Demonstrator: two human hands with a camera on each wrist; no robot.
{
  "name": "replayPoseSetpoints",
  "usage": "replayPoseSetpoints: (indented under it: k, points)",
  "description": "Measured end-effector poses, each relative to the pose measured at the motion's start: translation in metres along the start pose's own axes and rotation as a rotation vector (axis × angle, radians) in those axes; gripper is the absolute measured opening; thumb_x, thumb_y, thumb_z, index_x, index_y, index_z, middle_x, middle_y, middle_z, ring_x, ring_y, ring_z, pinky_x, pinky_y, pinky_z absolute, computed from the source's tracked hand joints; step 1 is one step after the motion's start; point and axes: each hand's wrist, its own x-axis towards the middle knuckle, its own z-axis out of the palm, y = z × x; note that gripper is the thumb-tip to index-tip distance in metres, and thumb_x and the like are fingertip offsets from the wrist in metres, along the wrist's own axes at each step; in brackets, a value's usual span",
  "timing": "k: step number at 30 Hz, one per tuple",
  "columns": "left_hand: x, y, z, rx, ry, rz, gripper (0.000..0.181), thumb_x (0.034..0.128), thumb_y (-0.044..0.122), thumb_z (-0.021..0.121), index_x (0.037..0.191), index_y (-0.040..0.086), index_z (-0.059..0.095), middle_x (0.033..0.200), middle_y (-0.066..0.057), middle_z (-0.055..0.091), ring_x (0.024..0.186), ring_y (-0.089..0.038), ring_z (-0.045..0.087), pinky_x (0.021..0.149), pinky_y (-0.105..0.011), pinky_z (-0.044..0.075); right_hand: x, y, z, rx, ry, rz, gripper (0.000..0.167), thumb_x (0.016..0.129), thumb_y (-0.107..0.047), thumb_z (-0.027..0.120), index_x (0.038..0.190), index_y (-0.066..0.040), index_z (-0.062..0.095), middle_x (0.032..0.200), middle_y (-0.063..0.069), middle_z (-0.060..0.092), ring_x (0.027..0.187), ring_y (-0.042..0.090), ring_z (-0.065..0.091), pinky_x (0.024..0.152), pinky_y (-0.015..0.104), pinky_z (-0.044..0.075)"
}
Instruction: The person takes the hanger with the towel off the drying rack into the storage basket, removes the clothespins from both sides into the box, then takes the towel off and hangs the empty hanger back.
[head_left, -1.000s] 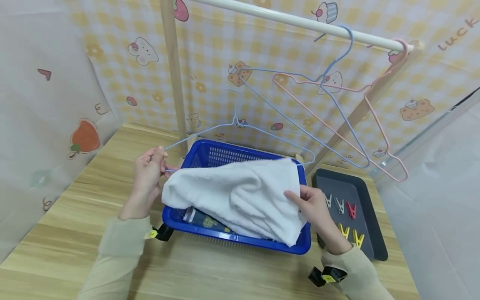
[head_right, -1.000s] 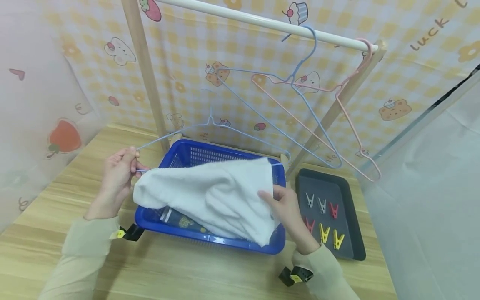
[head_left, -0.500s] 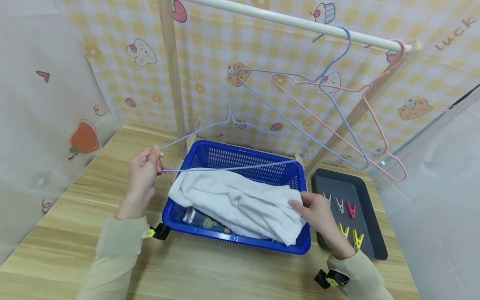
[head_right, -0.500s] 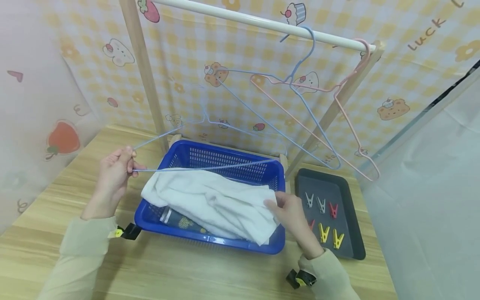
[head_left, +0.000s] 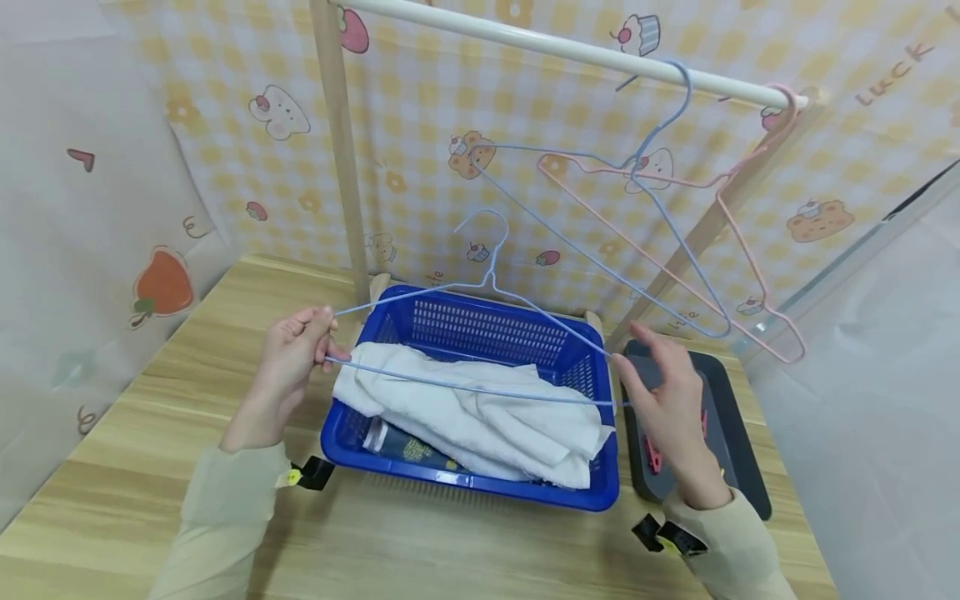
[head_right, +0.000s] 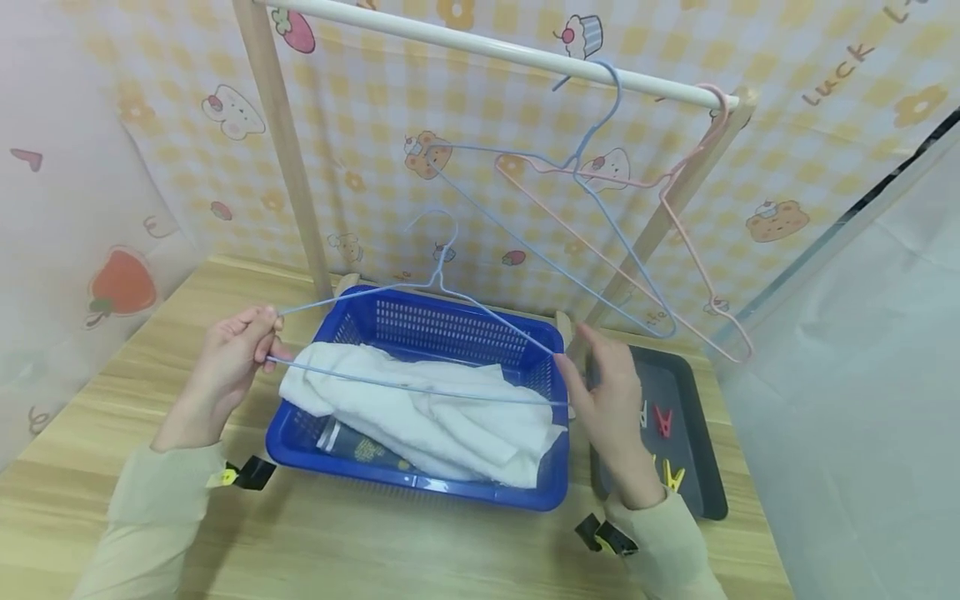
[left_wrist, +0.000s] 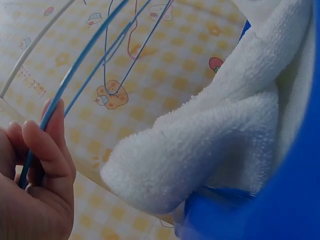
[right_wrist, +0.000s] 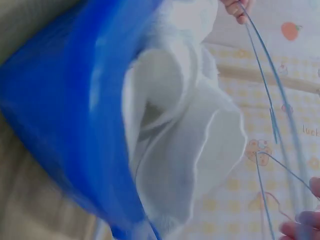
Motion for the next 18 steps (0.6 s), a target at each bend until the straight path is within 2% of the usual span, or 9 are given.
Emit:
replayPoseSetpoints:
  k: [2,4,6,12,15,18]
  points:
    - [0.001,-0.001,-0.001,-0.004,-0.029,0.012,0.027,0.0993,0.018,0.048,0.074,0.012,0.057,0.045,0.005,0.044,0.051,-0.009,0.063,0.04,-0.015,0.041,0.0,-0.001,0.0,-0.004,-0.059,0.026,0.028,0.08,0.006,0.069,0.108,0.002,0.066,0.097,0.014,0.068,0.086,0.017,0.059,0.071,0.015,0.041]
    - [0.001,-0.003,-0.001,-0.006,-0.045,0.025,0.028,0.0994,0.018,0.048,0.074,0.013,0.058,0.045,0.005,0.044,0.051,-0.009,0.063,0.04,-0.015,0.041,-0.002,-0.002,-0.001,0.031,-0.097,0.061,0.016,0.083,0.006,0.066,0.097,0.001,0.069,0.083,0.011,0.069,0.072,0.009,0.059,0.061,0.013,0.043]
    - [0.002,-0.004,-0.001,-0.016,-0.062,0.04,0.028,0.0994,0.018,0.048,0.074,0.012,0.058,0.045,0.005,0.044,0.051,-0.009,0.063,0.04,-0.015,0.041,-0.003,-0.004,-0.002,0.078,-0.119,0.112,0.01,0.084,0.007,0.065,0.09,0.0,0.069,0.072,0.008,0.066,0.06,0.004,0.054,0.05,0.012,0.041]
    - [0.001,-0.006,-0.001,-0.015,-0.103,0.053,0.027,0.0997,0.018,0.047,0.076,0.01,0.059,0.049,0.004,0.049,0.053,-0.009,0.063,0.044,-0.016,0.045,0.0,-0.015,-0.006,0.176,-0.138,0.276,0.006,0.085,0.009,0.062,0.084,0.004,0.066,0.06,0.004,0.053,0.05,0.007,0.044,0.041,0.015,0.038]
    - [0.0,-0.007,-0.001,0.0,-0.147,0.048,0.022,0.0996,0.022,0.047,0.085,0.013,0.06,0.059,0.004,0.058,0.06,-0.009,0.064,0.055,-0.018,0.051,0.003,-0.021,-0.011,0.191,-0.092,0.264,0.008,0.086,0.012,0.059,0.083,0.006,0.064,0.06,0.001,0.052,0.049,0.007,0.043,0.042,0.015,0.038]
    - [-0.002,-0.009,-0.003,0.039,-0.181,0.079,0.015,0.0999,0.021,0.047,0.1,0.01,0.057,0.078,0.003,0.065,0.074,-0.01,0.066,0.07,-0.02,0.054,0.006,-0.023,-0.017,0.207,-0.009,0.173,0.007,0.084,0.015,0.058,0.082,0.009,0.062,0.061,-0.003,0.053,0.048,0.004,0.042,0.04,0.015,0.034]
